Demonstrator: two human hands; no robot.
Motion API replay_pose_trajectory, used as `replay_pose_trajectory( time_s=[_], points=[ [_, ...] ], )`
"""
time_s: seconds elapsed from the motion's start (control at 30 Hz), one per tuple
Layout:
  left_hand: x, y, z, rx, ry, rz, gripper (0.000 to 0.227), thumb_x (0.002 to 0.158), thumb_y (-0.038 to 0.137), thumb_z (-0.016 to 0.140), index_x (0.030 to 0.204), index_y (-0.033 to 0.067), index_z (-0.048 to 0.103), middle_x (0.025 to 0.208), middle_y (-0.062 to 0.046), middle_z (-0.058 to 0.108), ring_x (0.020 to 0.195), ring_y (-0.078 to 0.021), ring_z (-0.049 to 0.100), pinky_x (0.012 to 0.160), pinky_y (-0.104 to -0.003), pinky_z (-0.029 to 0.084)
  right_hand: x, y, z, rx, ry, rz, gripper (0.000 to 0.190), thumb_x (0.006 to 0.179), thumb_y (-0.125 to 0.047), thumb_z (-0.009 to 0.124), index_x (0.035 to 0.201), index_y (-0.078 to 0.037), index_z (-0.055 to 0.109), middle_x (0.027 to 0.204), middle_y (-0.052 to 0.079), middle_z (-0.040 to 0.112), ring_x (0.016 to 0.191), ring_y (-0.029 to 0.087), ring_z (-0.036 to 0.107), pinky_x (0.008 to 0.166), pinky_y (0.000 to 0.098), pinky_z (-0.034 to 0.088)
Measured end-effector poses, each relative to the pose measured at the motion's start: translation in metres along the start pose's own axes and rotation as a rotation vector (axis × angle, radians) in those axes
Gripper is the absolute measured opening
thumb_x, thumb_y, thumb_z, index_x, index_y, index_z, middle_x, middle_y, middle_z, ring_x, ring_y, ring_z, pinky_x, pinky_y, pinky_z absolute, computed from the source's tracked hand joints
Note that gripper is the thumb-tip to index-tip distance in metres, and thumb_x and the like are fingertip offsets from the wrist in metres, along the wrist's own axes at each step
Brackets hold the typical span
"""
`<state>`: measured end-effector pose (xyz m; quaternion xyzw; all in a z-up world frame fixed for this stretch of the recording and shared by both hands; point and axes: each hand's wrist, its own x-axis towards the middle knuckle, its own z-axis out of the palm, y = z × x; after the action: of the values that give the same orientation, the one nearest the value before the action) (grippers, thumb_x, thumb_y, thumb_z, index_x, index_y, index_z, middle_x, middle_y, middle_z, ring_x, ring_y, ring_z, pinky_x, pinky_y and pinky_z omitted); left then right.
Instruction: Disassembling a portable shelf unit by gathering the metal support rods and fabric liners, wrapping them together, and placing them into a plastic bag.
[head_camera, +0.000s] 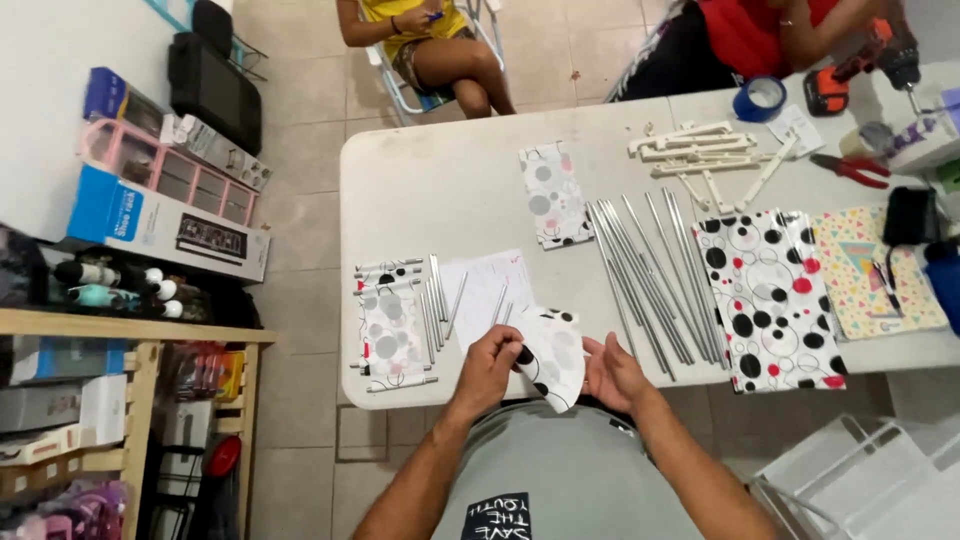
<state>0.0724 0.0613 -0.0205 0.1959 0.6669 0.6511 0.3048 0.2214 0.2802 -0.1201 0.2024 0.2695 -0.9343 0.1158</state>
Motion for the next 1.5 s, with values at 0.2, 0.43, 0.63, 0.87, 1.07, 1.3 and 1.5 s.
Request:
replay_pose_trajectory(
  time_s=[0.2, 0.43, 0.63, 0.87, 1.07, 1.3, 1.5],
  points=[
    [0.005, 0.012, -0.008, 0.197, -0.12, -0.089, 0.03, 0.094, 0.006, 0.065, 0.123, 0.005, 0.065, 0.084, -0.014, 0.071, 0.071, -0.0208, 0.067, 0.072, -0.039, 0.057, 0.008, -0.043, 0.016, -0.08, 0.367, -0.458, 0.053, 0.09, -0.001, 0.063, 0.141, -0.006, 0.053, 0.126, 0.019, 0.069, 0.109, 0.036, 0.07, 0.095, 0.0532, 0.057],
    [0.012, -0.017, 0.004, 0.388, -0.204, -0.233, 0.04, 0.094, 0.019, 0.062, 0.133, 0.0086, 0.062, 0.081, -0.014, 0.07, 0.075, -0.0292, 0.07, 0.072, -0.044, 0.053, 0.015, -0.056, 0.004, -0.275, 0.546, -0.451, 0.056, 0.086, 0.008, 0.067, 0.14, -0.004, 0.056, 0.119, 0.021, 0.071, 0.103, 0.034, 0.072, 0.088, 0.0486, 0.06],
    [0.002, -0.03, 0.025, 0.302, -0.104, -0.361, 0.042, 0.096, 0.03, 0.065, 0.132, 0.0089, 0.063, 0.075, -0.012, 0.069, 0.075, -0.0281, 0.068, 0.073, -0.042, 0.053, 0.028, -0.083, -0.006, -0.582, 0.577, -0.342, 0.046, 0.09, 0.003, 0.073, 0.135, 0.001, 0.06, 0.116, 0.016, 0.072, 0.098, 0.025, 0.069, 0.087, 0.0437, 0.059],
    [0.019, -0.042, 0.026, 0.352, -0.032, -0.591, 0.047, 0.096, 0.03, 0.066, 0.138, 0.0119, 0.057, 0.083, -0.007, 0.071, 0.082, -0.0254, 0.07, 0.075, -0.039, 0.054, 0.11, -0.162, -0.027, -0.807, 0.489, -0.237, 0.039, 0.091, 0.0, 0.072, 0.129, 0.002, 0.063, 0.104, 0.016, 0.072, 0.092, 0.023, 0.068, 0.081, 0.0427, 0.058],
    [0.013, -0.042, 0.03, 0.359, 0.106, -0.868, 0.044, 0.097, 0.034, 0.065, 0.137, 0.0172, 0.059, 0.102, -0.01, 0.075, 0.104, -0.0305, 0.071, 0.089, -0.045, 0.055, 0.233, -0.199, -0.125, -0.969, 0.354, -0.215, 0.043, 0.095, 0.001, 0.067, 0.137, 0.001, 0.059, 0.114, 0.024, 0.069, 0.106, 0.033, 0.067, 0.091, 0.0504, 0.054],
    [-0.01, -0.049, 0.035, 0.349, 0.213, -0.992, 0.046, 0.094, 0.039, 0.062, 0.135, 0.018, 0.062, 0.109, -0.003, 0.072, 0.099, -0.0199, 0.068, 0.082, -0.036, 0.053, 0.358, -0.237, -0.214, -1.158, 0.466, -0.483, 0.047, 0.088, -0.007, 0.078, 0.13, -0.009, 0.056, 0.099, -0.001, 0.068, 0.079, 0.006, 0.06, 0.066, 0.0209, 0.05],
    [-0.004, -0.039, 0.023, 0.293, 0.293, -1.105, 0.048, 0.092, 0.039, 0.06, 0.136, 0.0198, 0.063, 0.107, 0.0, 0.069, 0.099, -0.0169, 0.066, 0.084, -0.032, 0.051, 0.293, -0.246, -0.125, -1.473, 0.714, -0.563, 0.06, 0.093, -0.002, 0.079, 0.142, -0.005, 0.045, 0.117, 0.006, 0.051, 0.086, 0.019, 0.05, 0.071, 0.0311, 0.05]
  ],
)
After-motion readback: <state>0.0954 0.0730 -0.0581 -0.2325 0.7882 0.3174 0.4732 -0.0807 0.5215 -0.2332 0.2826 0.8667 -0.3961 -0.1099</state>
